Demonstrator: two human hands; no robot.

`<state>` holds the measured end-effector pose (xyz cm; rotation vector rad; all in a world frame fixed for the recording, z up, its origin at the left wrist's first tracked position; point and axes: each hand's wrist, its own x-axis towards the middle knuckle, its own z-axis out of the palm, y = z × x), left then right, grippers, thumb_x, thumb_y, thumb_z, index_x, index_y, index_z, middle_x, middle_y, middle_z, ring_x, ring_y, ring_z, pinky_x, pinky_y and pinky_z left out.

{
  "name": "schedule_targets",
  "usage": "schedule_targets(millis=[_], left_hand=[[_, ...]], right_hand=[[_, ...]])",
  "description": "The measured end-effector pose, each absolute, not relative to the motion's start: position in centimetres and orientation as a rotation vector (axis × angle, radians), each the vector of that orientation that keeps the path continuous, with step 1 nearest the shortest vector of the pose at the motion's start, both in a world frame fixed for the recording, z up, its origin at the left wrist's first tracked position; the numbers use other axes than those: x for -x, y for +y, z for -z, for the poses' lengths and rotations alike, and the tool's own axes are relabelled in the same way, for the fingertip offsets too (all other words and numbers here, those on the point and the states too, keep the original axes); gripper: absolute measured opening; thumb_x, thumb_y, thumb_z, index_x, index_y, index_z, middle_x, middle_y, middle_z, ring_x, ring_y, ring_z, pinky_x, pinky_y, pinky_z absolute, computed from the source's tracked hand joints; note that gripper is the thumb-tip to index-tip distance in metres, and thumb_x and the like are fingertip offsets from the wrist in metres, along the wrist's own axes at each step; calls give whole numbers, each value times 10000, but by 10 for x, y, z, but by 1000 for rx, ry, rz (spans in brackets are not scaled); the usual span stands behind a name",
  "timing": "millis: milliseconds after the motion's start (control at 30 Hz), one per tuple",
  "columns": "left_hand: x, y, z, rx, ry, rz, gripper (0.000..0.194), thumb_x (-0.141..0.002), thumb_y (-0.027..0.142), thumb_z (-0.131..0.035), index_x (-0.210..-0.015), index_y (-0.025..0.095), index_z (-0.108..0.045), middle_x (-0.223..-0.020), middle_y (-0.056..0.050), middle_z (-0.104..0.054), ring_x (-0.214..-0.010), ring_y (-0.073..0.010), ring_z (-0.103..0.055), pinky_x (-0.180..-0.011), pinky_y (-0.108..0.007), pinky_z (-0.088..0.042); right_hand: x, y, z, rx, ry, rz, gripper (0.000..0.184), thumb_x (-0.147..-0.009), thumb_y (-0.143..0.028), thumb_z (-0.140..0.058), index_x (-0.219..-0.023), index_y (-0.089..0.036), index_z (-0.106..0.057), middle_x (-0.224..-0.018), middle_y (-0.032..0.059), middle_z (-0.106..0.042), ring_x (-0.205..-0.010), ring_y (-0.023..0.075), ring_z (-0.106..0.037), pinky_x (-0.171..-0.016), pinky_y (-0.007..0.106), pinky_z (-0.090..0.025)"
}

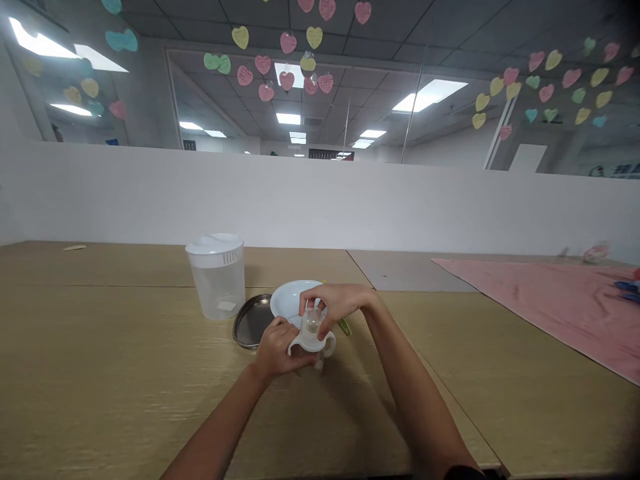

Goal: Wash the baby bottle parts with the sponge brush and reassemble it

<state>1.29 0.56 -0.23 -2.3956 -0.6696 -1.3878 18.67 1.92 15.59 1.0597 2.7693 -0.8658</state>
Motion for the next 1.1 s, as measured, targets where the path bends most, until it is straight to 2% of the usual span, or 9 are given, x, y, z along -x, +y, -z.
schedule_targets(millis=[100,300,500,633,767,967,1100], left_hand=[[-15,5,3,2383,-632,1416,385,-720,536,-597,-618,176,-508,-490,36,-488,-476,-110,-459,-584,-294,-368],[-15,4,4,2379,-621,1449,360,-756,488,-582,-603,176,-489,-486,36,-473,-471,-102,-448,-566,-282,-374],[-17,2,3,2369,-617,1462,355,-739,487,-603,-606,182,-479,-499,33,-480,-490,-109,-458,-575,-282,-388],[-17,2,3,2382,-662,1435,359,-755,491,-579,-600,182,-485,-501,28,-482,-493,-112,-459,-575,-281,-385],[-17,2,2,2393,-650,1425,394,-799,482,-518,-549,183,-461,-456,33,-461,-443,-100,-434,-540,-274,-356],[-19,0,-2,2378,-653,1435,377,-814,447,-506,-545,186,-469,-446,29,-482,-432,-103,-452,-532,-271,-358],[-18,-1,-2,2391,-694,1423,376,-804,462,-510,-549,187,-478,-456,25,-491,-436,-107,-460,-535,-273,-367]], right_hand=[[-191,26,-152,-1009,2758,1018,574,-501,-330,-794,-1011,-207,-561,-933,-4,-562,-746,116,-567,-642,210,-439],[-196,33,-149,-1012,2634,1300,592,-515,-337,-796,-1038,-215,-547,-1027,4,-543,-681,94,-596,-600,202,-471],[-199,34,-150,-993,2521,1543,594,-521,-345,-793,-1042,-202,-545,-1069,17,-521,-743,128,-627,-659,235,-517],[-200,34,-149,-1056,2500,1577,608,-512,-346,-793,-1055,-211,-556,-1096,20,-506,-746,118,-621,-664,232,-520],[-198,26,-154,-1079,2603,1366,575,-566,-327,-762,-1096,-235,-559,-1078,19,-522,-749,107,-605,-647,209,-495],[-189,2,-165,-1091,2879,645,463,-627,-253,-706,-1074,-250,-587,-991,12,-591,-871,158,-557,-674,222,-421],[-190,-10,-171,-1203,2964,578,454,-634,-307,-703,-1063,-241,-570,-989,24,-591,-830,161,-559,-636,231,-417]])
